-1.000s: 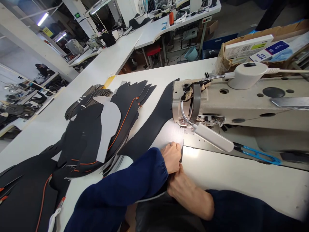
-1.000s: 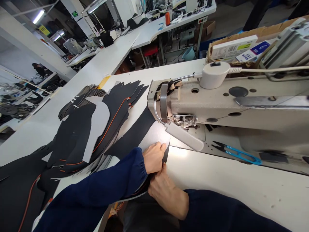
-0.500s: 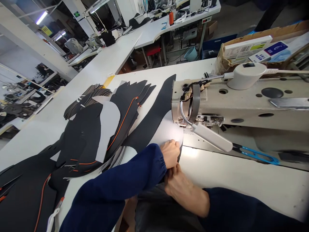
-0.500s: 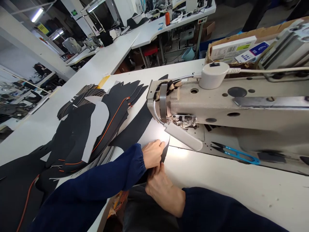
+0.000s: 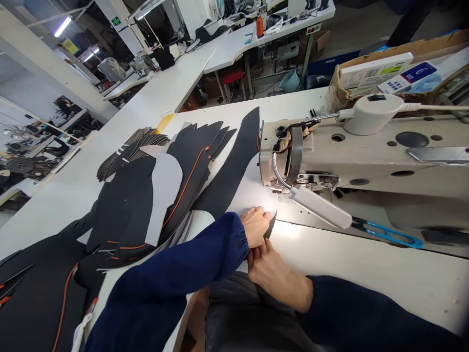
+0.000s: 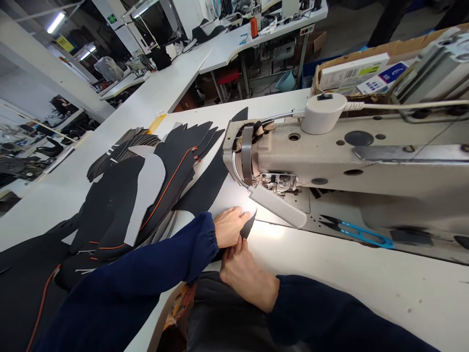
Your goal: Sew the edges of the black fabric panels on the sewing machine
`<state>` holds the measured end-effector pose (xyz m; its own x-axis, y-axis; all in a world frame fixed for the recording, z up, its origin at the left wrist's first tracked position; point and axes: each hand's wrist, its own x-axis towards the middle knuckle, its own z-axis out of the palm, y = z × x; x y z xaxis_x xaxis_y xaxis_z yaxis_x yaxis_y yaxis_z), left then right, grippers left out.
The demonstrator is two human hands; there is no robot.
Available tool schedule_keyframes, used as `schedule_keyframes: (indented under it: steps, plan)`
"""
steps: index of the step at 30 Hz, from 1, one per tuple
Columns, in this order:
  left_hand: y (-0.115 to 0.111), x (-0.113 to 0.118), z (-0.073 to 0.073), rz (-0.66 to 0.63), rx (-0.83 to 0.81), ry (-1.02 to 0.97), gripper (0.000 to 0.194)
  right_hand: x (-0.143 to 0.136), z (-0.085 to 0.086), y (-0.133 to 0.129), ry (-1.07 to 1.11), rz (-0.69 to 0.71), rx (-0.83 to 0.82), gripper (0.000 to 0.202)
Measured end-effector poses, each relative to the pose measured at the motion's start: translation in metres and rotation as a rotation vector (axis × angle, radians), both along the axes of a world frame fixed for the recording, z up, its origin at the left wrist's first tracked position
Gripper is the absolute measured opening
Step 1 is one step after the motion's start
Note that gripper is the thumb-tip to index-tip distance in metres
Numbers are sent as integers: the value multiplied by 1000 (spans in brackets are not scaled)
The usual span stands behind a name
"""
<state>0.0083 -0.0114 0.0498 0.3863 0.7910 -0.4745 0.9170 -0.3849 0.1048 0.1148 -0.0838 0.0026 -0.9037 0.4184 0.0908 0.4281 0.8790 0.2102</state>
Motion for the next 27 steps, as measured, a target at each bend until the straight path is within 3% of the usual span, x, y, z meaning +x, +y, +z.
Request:
schedule_keyframes:
  steps: [7,17,27]
  plan:
    - [9,2,-10,-21,35,1,31,-15,9,11,7,-32,-241,22]
    - [18,3,-5,-29,55,-11,32,-24,11,12,-99,-76,-228,31]
    - [36,7,-13,-25,44,-16,22,-21,6,18,-41,-44,-146,25]
